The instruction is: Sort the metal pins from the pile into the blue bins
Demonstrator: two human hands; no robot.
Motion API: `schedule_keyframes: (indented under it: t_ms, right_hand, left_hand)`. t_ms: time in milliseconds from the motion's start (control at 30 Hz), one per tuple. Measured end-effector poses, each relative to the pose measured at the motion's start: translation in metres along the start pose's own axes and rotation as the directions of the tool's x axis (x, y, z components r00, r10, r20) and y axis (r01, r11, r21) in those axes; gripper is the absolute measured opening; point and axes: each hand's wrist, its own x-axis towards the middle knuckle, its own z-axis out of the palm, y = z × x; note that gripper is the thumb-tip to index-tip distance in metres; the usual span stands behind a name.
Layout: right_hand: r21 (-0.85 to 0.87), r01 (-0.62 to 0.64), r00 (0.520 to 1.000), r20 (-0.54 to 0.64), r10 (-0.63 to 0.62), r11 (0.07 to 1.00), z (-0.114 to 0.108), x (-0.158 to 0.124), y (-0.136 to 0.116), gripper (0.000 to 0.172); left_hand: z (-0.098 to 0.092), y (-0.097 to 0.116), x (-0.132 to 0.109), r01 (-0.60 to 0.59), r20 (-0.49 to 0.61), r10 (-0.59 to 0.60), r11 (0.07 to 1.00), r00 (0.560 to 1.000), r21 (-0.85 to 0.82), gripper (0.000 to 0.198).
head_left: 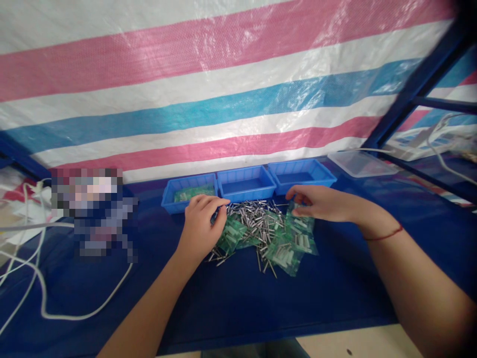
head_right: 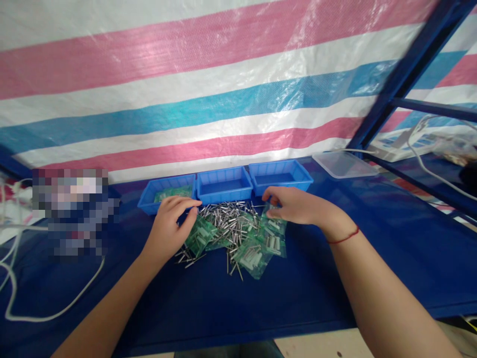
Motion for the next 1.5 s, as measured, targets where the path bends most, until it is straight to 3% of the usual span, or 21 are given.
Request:
schedule_keyframes:
  t_ms: [133,233,367,467,600,767,1000,1200,1300,1500]
  right_hand:
    - [0.239,0.096,0.991,-0.111,-0.071,0.966,-0.009,-0.004,-0.011,0.026]
    - [0.485,0.169,0.975,-0.209,-0.074,0.858,-0.005,-0.006,-0.03,0.029]
    - [0.688,0.187,0.982,-0.157,-0.108,0.702,0.015,-0.003,-0.057,0.027]
    - [0.763,0.208,0.977,-0.139,-0.159,0.612,0.029,0.001,-0.068,0.031]
    - [0.786,0.18,0.981,-0.104,-0.161,0.591,0.034,0.002,-0.071,0.037]
    - [0.736,0.165,0.985,-0.085,-0.152,0.657,0.03,0.0,-0.07,0.021]
    - [0.599,0.278,0.951,-0.279,-0.13,0.751,0.039,0.0,-0.072,0.024]
    - [0.647,0.346,0.927,-0.349,-0.139,0.679,0.038,-0.004,-0.081,0.023]
    - [0.669,0.343,0.929,-0.344,-0.135,0.659,0.039,-0.003,-0.082,0.022]
    - [0.755,0.319,0.946,-0.294,-0.138,0.573,0.048,0.003,-0.077,0.024]
  left_hand:
    - [0.0,0.002,-0.001,-0.035,-0.013,0.035,0.998,0.999,-0.05,0.019]
    - [0.0,0.008,-0.003,-0.066,0.001,0.067,0.991,0.998,-0.12,0.02]
    - [0.002,0.02,-0.006,-0.048,0.085,0.07,0.97,0.994,-0.237,0.027]
    - [0.005,0.025,-0.007,0.046,0.157,0.0,0.957,0.988,-0.287,0.021]
    - [0.006,0.023,-0.007,0.21,0.209,-0.146,0.919,0.967,-0.334,0.02]
    - [0.006,0.017,-0.006,0.322,0.229,-0.243,0.843,0.943,-0.431,0.023]
    - [0.009,0.018,-0.005,0.406,0.271,-0.304,0.714,0.913,-0.571,0.029]
    - [0.01,0.018,-0.003,0.398,0.206,-0.354,0.65,0.912,-0.647,0.028]
    - [0.012,0.017,-0.002,0.367,0.15,-0.365,0.651,0.919,-0.665,0.021]
    - [0.017,0.012,-0.005,0.367,0.135,-0.363,0.708,0.922,-0.603,0.03]
